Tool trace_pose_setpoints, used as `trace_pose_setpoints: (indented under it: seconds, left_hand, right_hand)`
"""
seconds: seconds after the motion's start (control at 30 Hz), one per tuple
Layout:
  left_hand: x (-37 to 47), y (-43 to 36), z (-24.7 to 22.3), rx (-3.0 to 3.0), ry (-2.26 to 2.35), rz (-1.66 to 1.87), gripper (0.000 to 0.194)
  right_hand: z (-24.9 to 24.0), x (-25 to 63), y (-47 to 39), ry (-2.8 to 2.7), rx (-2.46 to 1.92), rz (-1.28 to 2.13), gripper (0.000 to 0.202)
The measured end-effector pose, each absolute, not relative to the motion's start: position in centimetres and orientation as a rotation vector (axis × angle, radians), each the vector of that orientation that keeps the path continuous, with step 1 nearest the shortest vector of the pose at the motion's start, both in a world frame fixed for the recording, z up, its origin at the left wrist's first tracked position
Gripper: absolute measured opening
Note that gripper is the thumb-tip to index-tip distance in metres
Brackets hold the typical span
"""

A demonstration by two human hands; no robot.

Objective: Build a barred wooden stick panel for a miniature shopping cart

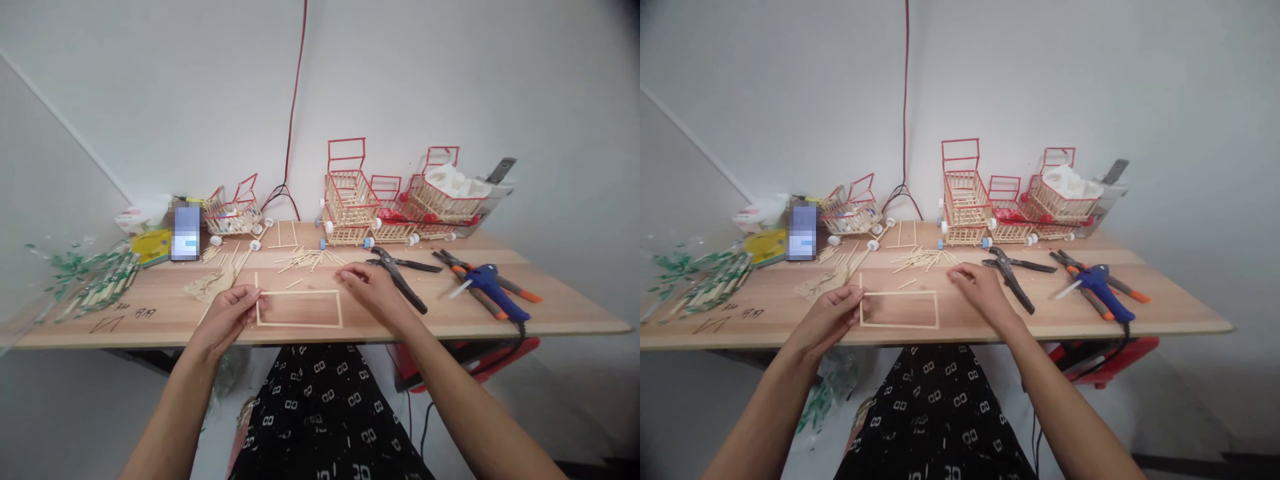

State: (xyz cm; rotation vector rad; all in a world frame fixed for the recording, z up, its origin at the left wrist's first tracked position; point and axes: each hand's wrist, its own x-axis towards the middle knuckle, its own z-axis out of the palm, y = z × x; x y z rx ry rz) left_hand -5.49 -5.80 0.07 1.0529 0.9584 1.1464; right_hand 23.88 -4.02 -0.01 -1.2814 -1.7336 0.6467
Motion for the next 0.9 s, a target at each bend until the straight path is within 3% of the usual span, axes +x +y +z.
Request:
trace_pose_setpoints:
  seconds: [0.2,0.4,0.67,0.9]
  left_hand:
    - [-6.7,-5.9,-0.7,0.862,0.792,1.287,0.028]
    - [-6.3,-5.7,-0.4,0.795,0.827,1.339,0.030]
    - [-4.5,-5.6,-0.6,0.890,1.007,1.430,0.031]
    - [-4.2,-5.2,-1.3,1.071,1.115,1.347,0.028]
  right_hand:
    - [1.4,18.5,-1.4,-2.305,-1.090,0.304,0.017]
    - [2.0,15.9,-0.6,-2.582,-1.325,0.163,0.018]
    - [0.7,20.9,-2.5,-2.361,-1.690,0.055,0.018]
    - [0.1,25.6,-3.2,-1.875,-1.580,0.376,0.016]
